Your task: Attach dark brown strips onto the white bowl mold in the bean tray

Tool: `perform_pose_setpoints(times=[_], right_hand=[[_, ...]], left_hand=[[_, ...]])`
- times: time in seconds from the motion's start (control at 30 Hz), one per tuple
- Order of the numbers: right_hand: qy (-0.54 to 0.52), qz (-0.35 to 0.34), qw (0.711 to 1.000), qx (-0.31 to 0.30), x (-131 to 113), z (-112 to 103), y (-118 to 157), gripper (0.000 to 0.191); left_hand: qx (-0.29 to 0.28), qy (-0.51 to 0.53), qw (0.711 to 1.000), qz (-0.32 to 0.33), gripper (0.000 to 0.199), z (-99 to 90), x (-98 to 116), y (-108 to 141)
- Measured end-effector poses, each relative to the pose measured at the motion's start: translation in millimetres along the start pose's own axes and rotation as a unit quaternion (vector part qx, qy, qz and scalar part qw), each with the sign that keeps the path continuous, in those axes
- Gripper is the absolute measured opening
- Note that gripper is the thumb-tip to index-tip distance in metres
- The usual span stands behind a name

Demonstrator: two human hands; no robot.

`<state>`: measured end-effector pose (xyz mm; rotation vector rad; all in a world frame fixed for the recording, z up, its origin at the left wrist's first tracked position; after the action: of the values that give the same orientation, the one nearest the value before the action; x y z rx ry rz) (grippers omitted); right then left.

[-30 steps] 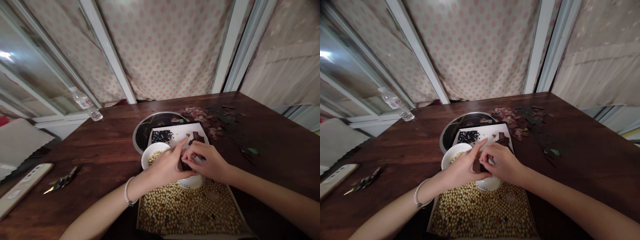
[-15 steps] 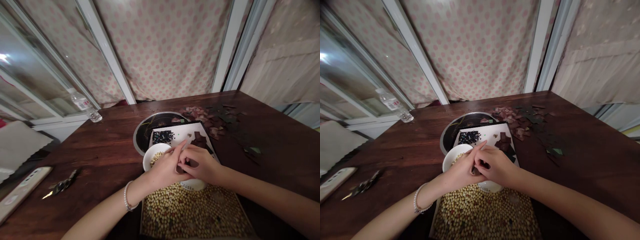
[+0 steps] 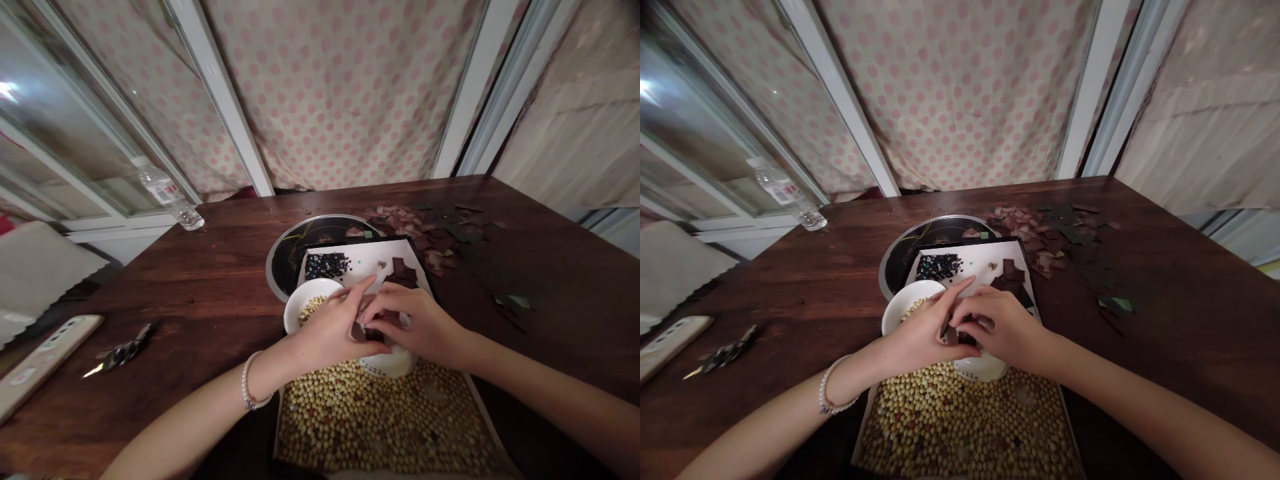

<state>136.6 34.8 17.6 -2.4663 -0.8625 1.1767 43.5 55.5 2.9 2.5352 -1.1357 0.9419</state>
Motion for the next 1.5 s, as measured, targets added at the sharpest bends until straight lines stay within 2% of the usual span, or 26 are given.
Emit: perform_pose_setpoints(times=[0.2, 0.43, 0.57, 0.87, 1.03, 1.07, 1.13, 1.23, 1.27, 1.37, 1.5], right_hand=[[-0.016, 0.028, 0.998, -0.048, -2.4, 9.4, -4.4, 0.011], [-0.028, 0.108, 0.992, -0.058, 4.9, 14.2, 1.8, 0.02], [-0.026, 0.141, 0.988, -0.05, 7.5, 14.6, 3.5, 0.017], [-0.045, 0.114, 0.992, -0.028, 6.8, 11.2, 4.0, 0.008], [-0.147, 0.128, 0.981, 0.001, 2.9, -10.0, 1.5, 0.008], [-0.16, 0.122, 0.979, -0.016, -2.3, -12.6, 1.5, 0.008], [-0.155, 0.091, 0.979, -0.1, -18.4, -8.6, 5.2, 0.009], [-0.077, -0.005, 0.957, -0.279, -47.4, 16.9, 25.2, 0.01], [-0.031, -0.046, 0.947, -0.317, -54.3, 26.1, 33.4, 0.011], [0.083, -0.128, 0.923, -0.353, -61.0, 48.0, 50.2, 0.01], [0.108, -0.156, 0.909, -0.372, -57.5, 60.7, 56.3, 0.012]], left_hand=[[0.005, -0.036, 0.999, 0.023, 0.091, 2.2, 0.9, 2.2], [0.004, -0.056, 0.998, 0.029, 0.089, 3.7, 2.1, 2.7], [-0.005, -0.039, 0.998, 0.046, 0.084, 3.8, 6.1, 1.7], [-0.005, -0.032, 0.999, 0.038, 0.086, 2.8, 5.0, 1.8], [-0.008, -0.031, 0.999, 0.039, 0.078, 0.9, 8.0, 1.7], [-0.012, -0.027, 0.999, 0.04, 0.077, 0.7, 8.3, 2.0], [-0.023, -0.013, 0.998, 0.051, 0.078, 1.1, 9.5, 2.7], [-0.041, -0.001, 0.998, 0.057, 0.081, 3.1, 9.5, 3.1], [-0.042, -0.003, 0.998, 0.052, 0.082, 3.5, 8.6, 2.9], [-0.035, -0.012, 0.999, 0.04, 0.088, 4.2, 6.7, 2.3], [-0.031, -0.024, 0.998, 0.04, 0.087, 4.4, 7.8, 2.7]])
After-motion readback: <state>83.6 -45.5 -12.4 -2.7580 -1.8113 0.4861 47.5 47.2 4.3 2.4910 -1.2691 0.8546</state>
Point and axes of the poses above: each hand's wrist, its own y-axis away from the middle knuckle, its own z-axis out of the palm, x = y × z, the point moved 7 cm from there along -y, towards the middle knuckle, and after that the axes turned 5 degrees about y, right-handed, at the moved point
